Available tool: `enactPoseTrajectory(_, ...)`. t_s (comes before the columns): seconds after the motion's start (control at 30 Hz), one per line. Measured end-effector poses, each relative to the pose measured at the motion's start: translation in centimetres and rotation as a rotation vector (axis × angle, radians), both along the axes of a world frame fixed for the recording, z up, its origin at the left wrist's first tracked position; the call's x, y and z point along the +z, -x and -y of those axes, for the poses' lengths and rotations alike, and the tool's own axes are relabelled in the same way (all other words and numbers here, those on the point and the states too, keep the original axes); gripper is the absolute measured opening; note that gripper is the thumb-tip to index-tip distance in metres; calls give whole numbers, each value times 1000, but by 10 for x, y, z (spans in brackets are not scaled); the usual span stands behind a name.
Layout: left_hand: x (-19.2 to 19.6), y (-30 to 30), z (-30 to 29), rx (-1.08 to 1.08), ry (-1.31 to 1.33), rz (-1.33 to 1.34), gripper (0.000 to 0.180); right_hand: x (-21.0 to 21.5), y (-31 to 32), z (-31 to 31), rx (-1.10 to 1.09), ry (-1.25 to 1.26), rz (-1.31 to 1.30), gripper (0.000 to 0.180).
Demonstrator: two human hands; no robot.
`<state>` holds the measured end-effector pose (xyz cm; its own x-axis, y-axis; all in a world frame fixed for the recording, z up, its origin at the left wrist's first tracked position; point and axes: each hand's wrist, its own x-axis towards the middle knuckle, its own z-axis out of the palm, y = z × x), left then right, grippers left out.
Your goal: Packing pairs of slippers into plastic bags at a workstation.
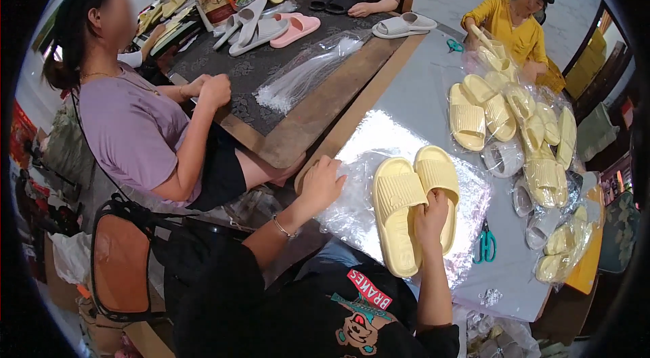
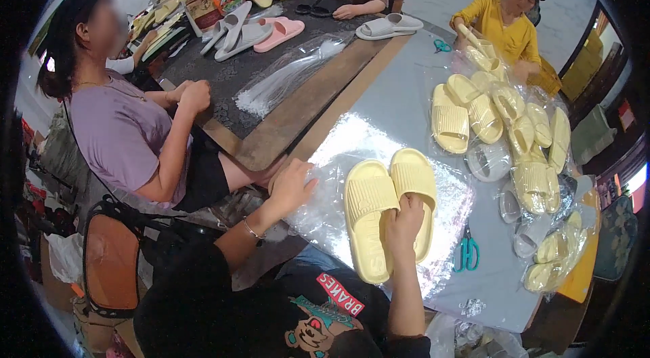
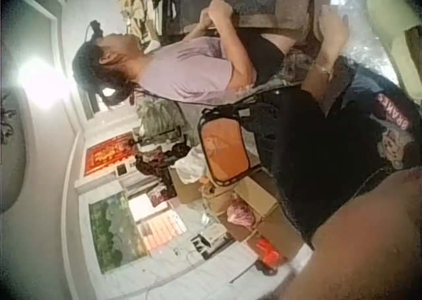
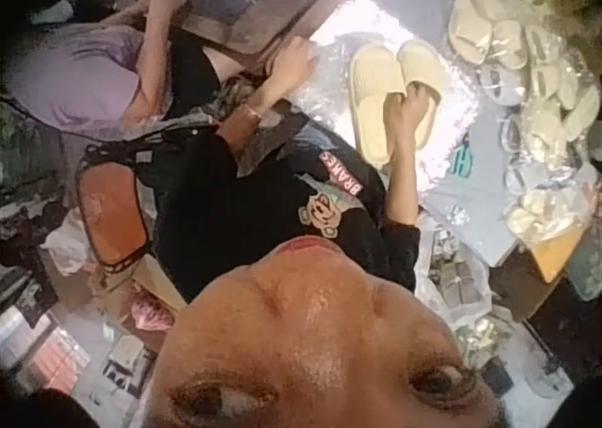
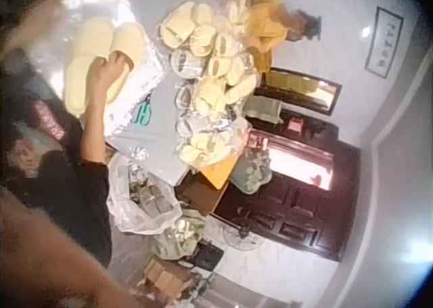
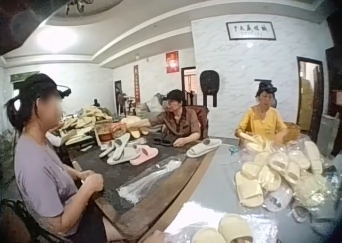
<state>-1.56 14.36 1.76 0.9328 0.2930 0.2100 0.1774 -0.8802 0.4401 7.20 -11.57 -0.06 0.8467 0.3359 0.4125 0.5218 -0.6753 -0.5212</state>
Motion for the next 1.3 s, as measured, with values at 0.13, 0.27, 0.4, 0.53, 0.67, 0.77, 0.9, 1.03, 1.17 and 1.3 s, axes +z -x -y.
enactPoseTrajectory(0.13,3,-18,-12,98,317,-89,28,-7,-4,1,18,-17,29,28)
enactPoseTrajectory(0.27,0,-36,-21,124,307,-105,29,-6,-2,-1,37,-43,44,29)
enactPoseTrajectory(0.4,-12,-40,-15,129,256,-42,29,-9,-2,2,30,-48,43,31)
enactPoseTrajectory(0.53,-2,-30,-7,122,229,67,26,-9,-3,3,33,-33,8,34)
enactPoseTrajectory(0.67,0,-26,-6,149,404,109,22,-10,-4,2,15,7,34,33)
enactPoseTrajectory(0.77,-21,-30,-10,149,489,226,23,-6,-2,0,16,-24,48,33)
enactPoseTrajectory(0.9,-43,-36,-18,125,580,285,21,-6,0,0,7,-12,55,32)
enactPoseTrajectory(1.03,-39,-33,-11,170,659,270,20,-6,1,1,21,-62,58,31)
enactPoseTrajectory(1.17,-38,-28,-9,188,500,294,20,-7,0,2,-3,-58,29,32)
enactPoseTrajectory(1.3,-31,-38,-22,69,521,247,21,-2,0,-2,-6,-58,42,29)
